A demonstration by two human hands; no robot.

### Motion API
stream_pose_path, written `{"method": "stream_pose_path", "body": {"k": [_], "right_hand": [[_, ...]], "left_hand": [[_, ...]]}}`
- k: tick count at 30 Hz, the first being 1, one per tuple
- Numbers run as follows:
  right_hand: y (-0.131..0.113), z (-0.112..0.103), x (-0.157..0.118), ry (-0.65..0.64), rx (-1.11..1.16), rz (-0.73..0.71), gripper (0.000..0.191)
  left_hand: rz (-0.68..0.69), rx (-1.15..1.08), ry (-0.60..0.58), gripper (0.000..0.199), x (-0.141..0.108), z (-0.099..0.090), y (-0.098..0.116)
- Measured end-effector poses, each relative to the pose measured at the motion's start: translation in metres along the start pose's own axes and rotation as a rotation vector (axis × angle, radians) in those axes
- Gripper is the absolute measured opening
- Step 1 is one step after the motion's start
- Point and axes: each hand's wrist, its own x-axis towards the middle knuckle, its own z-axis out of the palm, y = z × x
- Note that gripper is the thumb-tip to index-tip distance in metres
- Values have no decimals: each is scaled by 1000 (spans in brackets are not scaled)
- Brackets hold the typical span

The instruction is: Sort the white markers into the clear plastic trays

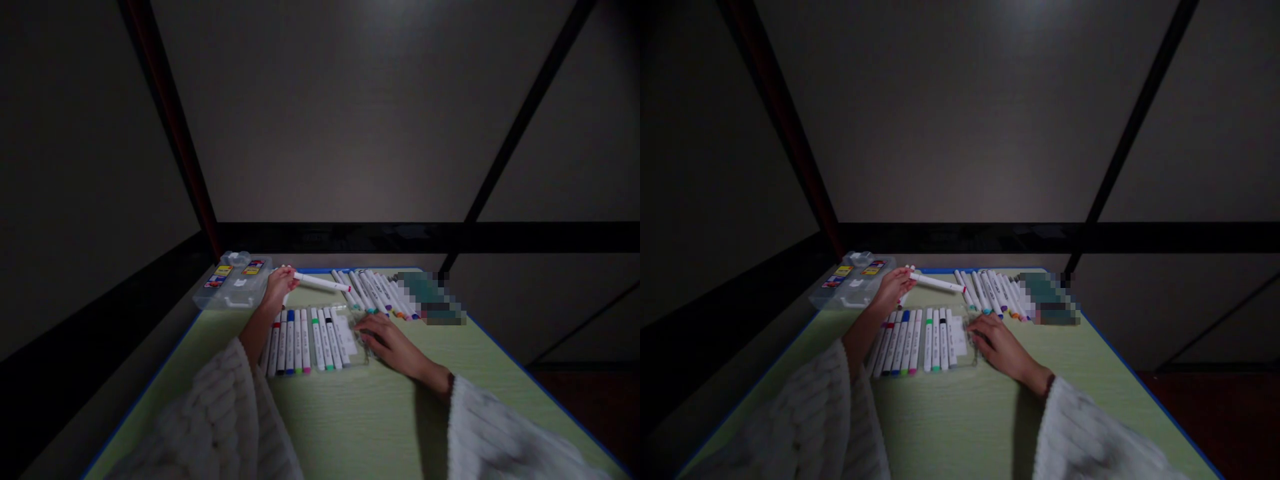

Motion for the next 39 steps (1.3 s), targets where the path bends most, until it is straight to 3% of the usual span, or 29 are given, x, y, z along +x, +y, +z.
{"method": "stream_pose_path", "body": {"k": [4, 16, 26, 39], "right_hand": [[-1, 2, 0, 33, 19, 19, 18], [-9, 4, 3, 325, 161, 170, 18], [-18, 5, 3, 302, 260, 129, 21], [-26, 3, 1, 214, 245, 23, 27]], "left_hand": [[-31, 3, -9, 7, -1, 0, 2], [-58, -36, -139, 8, -5, 7, 4], [-31, 11, -296, 6, -18, 19, 5], [-11, -132, -435, 7, -17, 23, -1]]}}
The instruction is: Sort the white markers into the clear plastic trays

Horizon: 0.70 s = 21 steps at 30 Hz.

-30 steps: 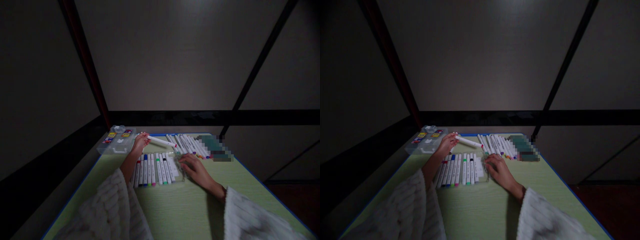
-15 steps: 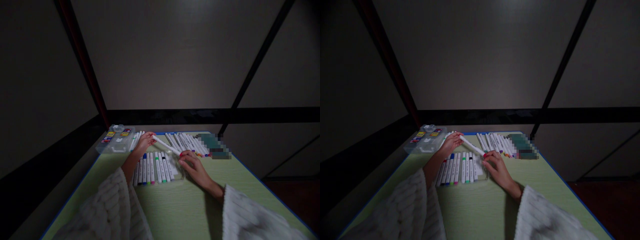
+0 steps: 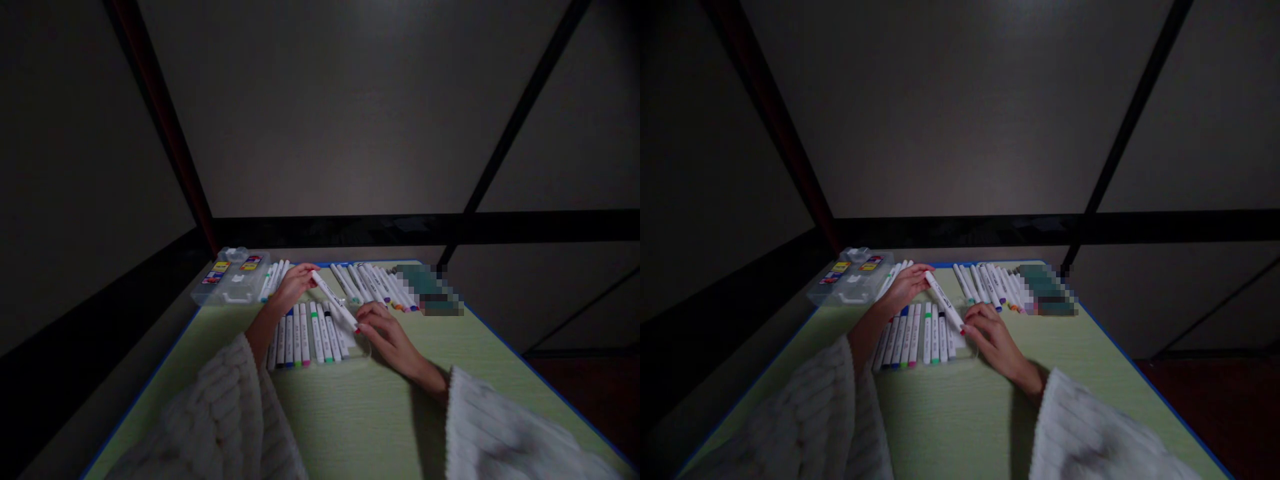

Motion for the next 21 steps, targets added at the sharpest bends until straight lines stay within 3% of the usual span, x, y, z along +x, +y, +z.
{"method": "stream_pose_path", "body": {"k": [7, 21], "right_hand": [[-1, 1, -2, -103, -58, -146, 18], [2, -2, -5, -156, -289, -296, 21]], "left_hand": [[-3, 13, -33, 14, -3, 5, -1], [7, -36, -17, 15, -2, 14, -11]]}}
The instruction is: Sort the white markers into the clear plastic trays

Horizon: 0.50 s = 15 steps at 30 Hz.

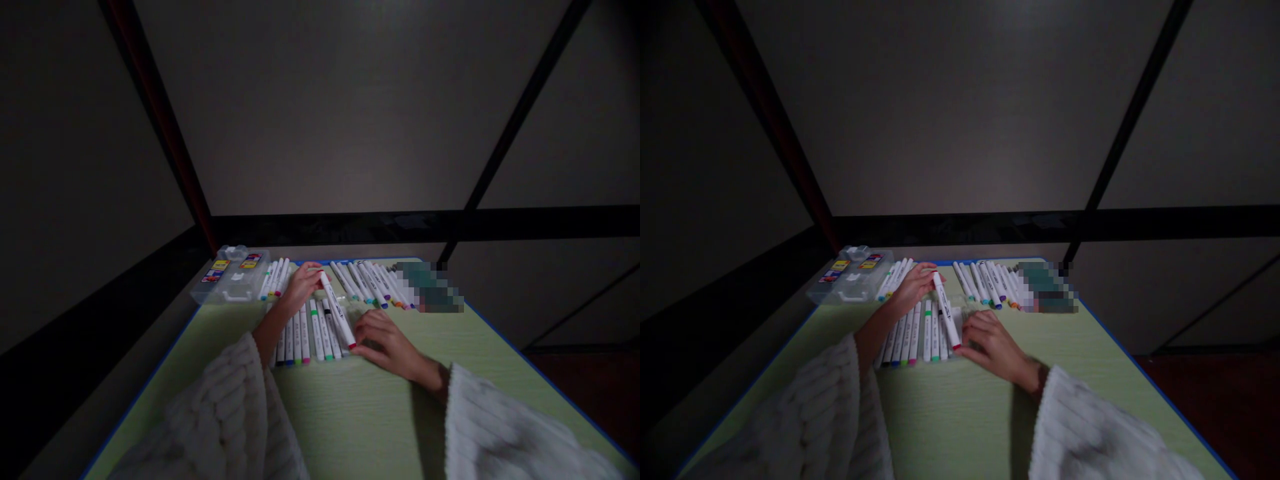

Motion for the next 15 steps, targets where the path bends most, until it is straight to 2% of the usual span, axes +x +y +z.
{"method": "stream_pose_path", "body": {"k": [5, 10, 15], "right_hand": [[-1, -5, 0, -10, -190, -113, 27], [0, -7, 0, -37, -256, -138, 32], [3, -8, 0, -47, -265, -140, 32]], "left_hand": [[-15, 39, -3, 15, 0, 2, -6], [-8, 124, 19, 16, -1, 3, -13], [48, 412, 67, 18, 3, 5, -25]]}}
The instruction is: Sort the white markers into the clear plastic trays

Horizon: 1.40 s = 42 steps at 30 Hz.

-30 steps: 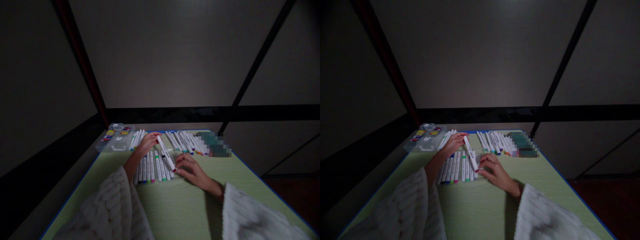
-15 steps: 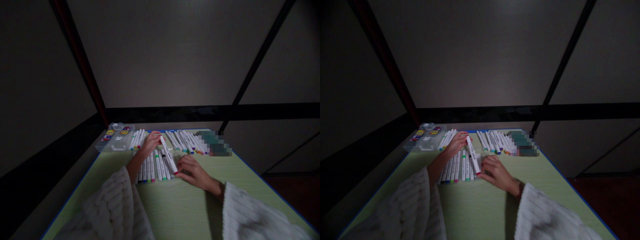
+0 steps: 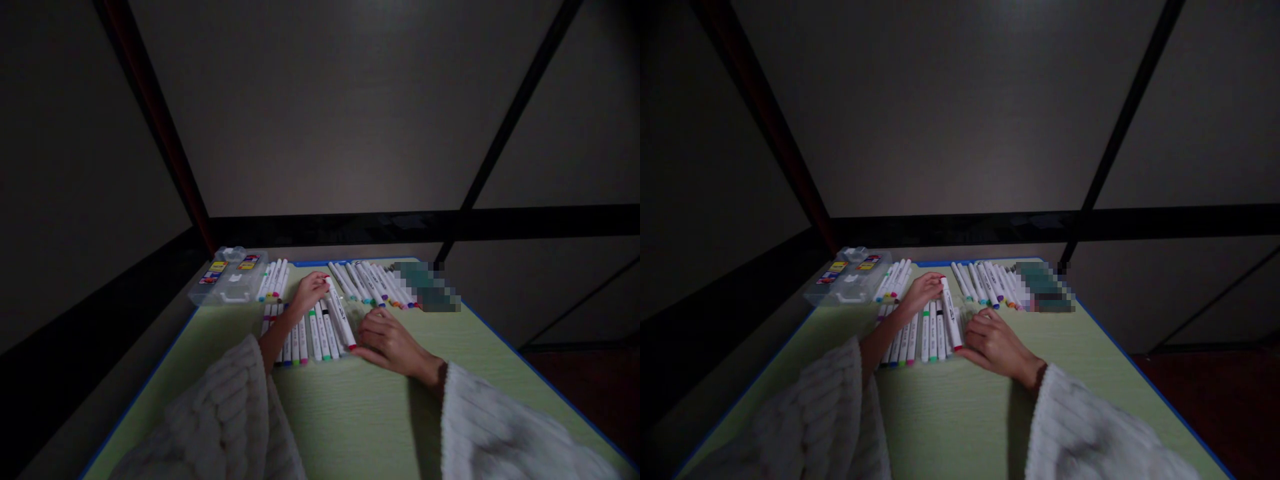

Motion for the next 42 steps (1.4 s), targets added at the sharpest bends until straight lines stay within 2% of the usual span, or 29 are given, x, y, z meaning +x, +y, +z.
{"method": "stream_pose_path", "body": {"k": [3, 6, 11, 20, 27, 31, 36, 42], "right_hand": [[0, 0, -1, -1, -3, -1, 34], [0, -1, -1, -5, 9, 4, 33], [0, -2, -1, -11, 24, 14, 32], [2, 0, -3, -53, 87, 26, 27], [3, -2, -1, -158, 195, 127, 31], [5, 0, -3, -173, 233, 213, 41], [6, -1, -2, -220, 230, 173, 55], [5, -2, 0, -231, 230, 160, 55]], "left_hand": [[85, 274, 36, 19, 1, 3, -7], [175, 496, 25, 20, 0, 4, -12], [234, 686, 23, 24, -5, 5, -16], [232, 683, -41, 26, -7, 5, -18], [228, 698, -69, 29, -7, 3, -20], [229, 671, -65, 30, -5, 2, -22], [223, 642, -66, 29, -4, 2, -24], [196, 542, -57, 19, -2, 1, -23]]}}
